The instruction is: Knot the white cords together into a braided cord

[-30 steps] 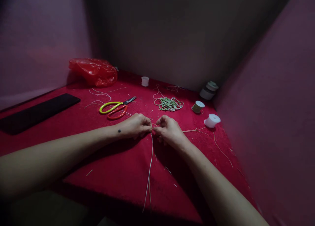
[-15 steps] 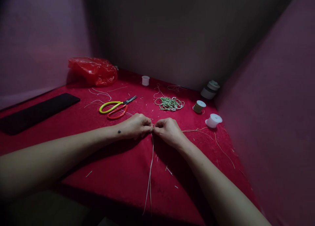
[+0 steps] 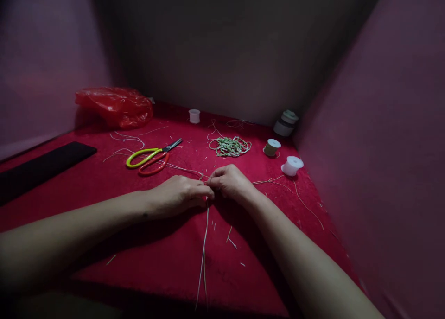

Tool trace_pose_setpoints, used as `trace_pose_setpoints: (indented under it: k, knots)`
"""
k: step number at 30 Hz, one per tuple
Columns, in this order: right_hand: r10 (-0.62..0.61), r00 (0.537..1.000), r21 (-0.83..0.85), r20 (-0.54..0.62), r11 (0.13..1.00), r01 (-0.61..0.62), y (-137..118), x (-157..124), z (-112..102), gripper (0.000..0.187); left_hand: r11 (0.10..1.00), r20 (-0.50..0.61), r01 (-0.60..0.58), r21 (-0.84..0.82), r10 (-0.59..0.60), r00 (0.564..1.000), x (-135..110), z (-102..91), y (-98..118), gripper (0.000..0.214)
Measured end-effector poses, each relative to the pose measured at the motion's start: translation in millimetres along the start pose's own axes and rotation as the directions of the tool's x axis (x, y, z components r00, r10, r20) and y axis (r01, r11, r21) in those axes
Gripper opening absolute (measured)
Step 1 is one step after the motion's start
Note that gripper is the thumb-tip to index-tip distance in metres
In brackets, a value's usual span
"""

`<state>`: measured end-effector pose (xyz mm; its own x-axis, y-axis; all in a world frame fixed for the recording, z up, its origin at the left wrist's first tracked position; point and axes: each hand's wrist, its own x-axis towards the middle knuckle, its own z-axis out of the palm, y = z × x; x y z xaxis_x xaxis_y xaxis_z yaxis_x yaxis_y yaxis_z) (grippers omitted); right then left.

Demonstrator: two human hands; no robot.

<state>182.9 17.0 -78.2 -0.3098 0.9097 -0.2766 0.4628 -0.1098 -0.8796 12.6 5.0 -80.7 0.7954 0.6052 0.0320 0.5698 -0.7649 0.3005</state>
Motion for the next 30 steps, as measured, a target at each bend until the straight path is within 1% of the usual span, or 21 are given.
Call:
trace_pose_setpoints:
  k: [2, 7, 11, 14, 17, 19, 21, 23, 26, 28, 30]
  knots:
    - [-0.006, 1.000, 0.035, 0.005, 0.999, 0.006, 1.8, 1.5, -0.3, 0.007, 0.995, 0.019, 0.005, 0.096, -0.007, 1.000, -0.3, 2.9, 2.1, 0.013]
    - [-0.005, 1.000, 0.079, -0.016, 0.997, 0.006, 2.8, 0.5, 0.1, 0.011, 0.959, 0.004, -0.050, 0.278, 0.051, 0.999, -10.1, 16.9, -2.2, 0.015]
    - [-0.007, 0.999, 0.114, -0.039, 0.993, 0.011, 1.9, -0.9, 0.9, 0.015, 0.916, 0.003, -0.090, 0.390, 0.096, 0.995, -16.6, 23.5, -2.1, 0.019]
    - [0.004, 0.998, 0.125, -0.069, 0.992, 0.004, 2.4, 2.0, 2.4, 0.015, 0.887, -0.010, -0.087, 0.453, 0.102, 0.995, -17.6, 25.0, 1.8, 0.023]
    - [-0.002, 0.992, 0.053, -0.128, 0.999, 0.009, 3.9, 9.2, 2.7, 0.013, 0.889, -0.005, -0.084, 0.451, 0.097, 0.995, -17.0, 27.1, 3.2, 0.022]
    - [-0.048, 0.982, -0.045, -0.185, 0.998, 0.040, 5.2, 14.8, 0.1, 0.010, 0.902, 0.009, -0.099, 0.420, 0.104, 0.994, -16.6, 28.8, 2.2, 0.019]
    - [-0.098, 0.965, -0.158, -0.243, 0.986, 0.060, 7.1, 18.9, -5.7, 0.009, 0.914, 0.013, -0.096, 0.394, 0.098, 0.995, -16.1, 29.8, 1.0, 0.017]
    - [-0.091, 0.956, -0.228, -0.278, 0.973, 0.027, 10.1, 20.2, -13.9, 0.010, 0.921, 0.024, -0.080, 0.380, 0.076, 0.997, -15.5, 29.6, 0.7, 0.016]
    - [0.016, 0.965, -0.212, -0.262, 0.975, -0.073, 16.1, 16.5, -26.5, 0.010, 0.928, 0.060, -0.054, 0.370, 0.034, 0.998, -14.5, 27.2, 2.1, 0.014]
    - [0.071, 0.969, -0.149, -0.237, 0.983, -0.108, 19.3, 12.3, -32.2, 0.010, 0.931, 0.074, -0.052, 0.361, 0.027, 0.997, -14.0, 25.1, 3.3, 0.013]
    - [0.096, 0.969, -0.110, -0.227, 0.986, -0.123, 20.7, 8.9, -34.9, 0.010, 0.933, 0.078, -0.061, 0.355, 0.036, 0.996, -14.0, 23.2, 3.9, 0.013]
